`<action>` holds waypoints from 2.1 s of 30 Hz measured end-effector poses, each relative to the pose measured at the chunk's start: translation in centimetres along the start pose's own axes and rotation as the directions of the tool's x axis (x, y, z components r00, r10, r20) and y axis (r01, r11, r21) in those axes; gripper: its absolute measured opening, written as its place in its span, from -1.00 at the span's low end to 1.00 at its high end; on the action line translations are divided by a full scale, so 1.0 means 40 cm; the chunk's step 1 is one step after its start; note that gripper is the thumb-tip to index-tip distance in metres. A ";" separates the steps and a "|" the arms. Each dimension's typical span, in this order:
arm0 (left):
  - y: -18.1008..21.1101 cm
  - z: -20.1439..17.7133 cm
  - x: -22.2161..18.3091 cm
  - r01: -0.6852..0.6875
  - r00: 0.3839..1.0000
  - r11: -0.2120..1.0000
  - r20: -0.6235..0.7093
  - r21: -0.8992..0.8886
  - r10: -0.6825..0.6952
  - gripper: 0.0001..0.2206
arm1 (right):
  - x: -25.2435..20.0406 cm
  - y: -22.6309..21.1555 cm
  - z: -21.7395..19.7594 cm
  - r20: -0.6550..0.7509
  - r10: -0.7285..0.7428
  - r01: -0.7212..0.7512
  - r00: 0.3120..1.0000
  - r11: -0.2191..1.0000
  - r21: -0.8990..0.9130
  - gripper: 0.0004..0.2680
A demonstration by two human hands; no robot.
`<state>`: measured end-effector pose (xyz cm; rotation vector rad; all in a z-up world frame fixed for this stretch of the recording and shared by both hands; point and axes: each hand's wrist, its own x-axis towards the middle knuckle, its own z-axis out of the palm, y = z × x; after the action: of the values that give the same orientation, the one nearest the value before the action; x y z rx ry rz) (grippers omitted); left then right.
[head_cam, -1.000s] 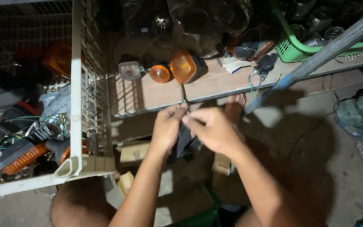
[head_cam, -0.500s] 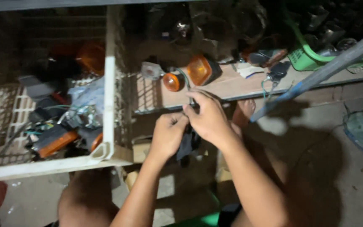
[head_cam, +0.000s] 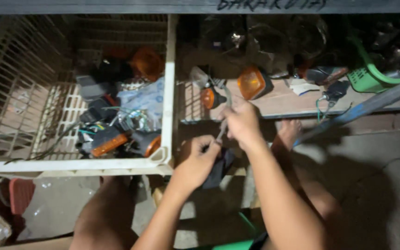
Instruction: Fitting a rubber protective boot onto a motorcycle turn signal assembly and threading the wires
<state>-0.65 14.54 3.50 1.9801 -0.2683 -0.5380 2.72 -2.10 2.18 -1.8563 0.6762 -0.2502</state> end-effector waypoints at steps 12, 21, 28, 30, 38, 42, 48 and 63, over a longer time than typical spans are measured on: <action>0.070 -0.034 -0.011 0.032 0.997 0.963 -0.062 -0.269 -0.051 -0.47 | 0.041 -0.018 -0.051 0.261 -0.225 0.014 0.939 0.783 0.622 -0.69; 0.067 -0.010 0.013 -0.017 0.998 0.947 -0.062 -0.322 -0.003 -0.55 | 0.034 -0.073 -0.131 0.222 -0.328 0.085 0.918 0.712 0.697 -0.67; 0.004 0.051 0.062 -0.024 0.996 0.932 -0.086 -0.361 -0.008 -0.63 | -0.007 -0.094 -0.212 0.260 -0.334 0.076 0.906 0.732 0.677 -0.65; 0.001 0.073 0.057 -0.095 0.992 0.858 -0.123 -0.505 0.037 -0.57 | -0.025 -0.097 -0.236 0.259 -0.352 0.090 0.899 0.729 0.679 -0.64; 0.063 0.097 0.033 -0.053 0.997 0.898 -0.073 -0.437 0.023 -0.23 | -0.103 -0.123 -0.303 0.324 -0.352 0.048 0.878 0.739 0.672 -0.63; 0.138 0.077 0.018 -0.046 0.997 0.938 -0.072 -0.344 0.022 0.07 | -0.107 -0.113 -0.322 0.363 -0.324 -0.014 0.874 0.729 0.684 -0.65; 0.145 0.113 0.026 -0.201 0.965 0.921 -0.229 -0.333 0.128 -0.32 | -0.115 -0.112 -0.316 0.422 -0.284 -0.047 0.861 0.782 0.622 -0.65; 0.063 0.059 -0.044 -0.287 0.954 0.951 0.053 -0.113 0.294 -0.52 | -0.039 -0.028 -0.234 0.306 -0.080 0.139 0.948 0.975 -0.174 -0.75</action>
<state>-3.22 12.24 5.31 1.7828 -0.5550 -0.4205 -2.62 -8.33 7.05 -2.0669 0.3990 0.0277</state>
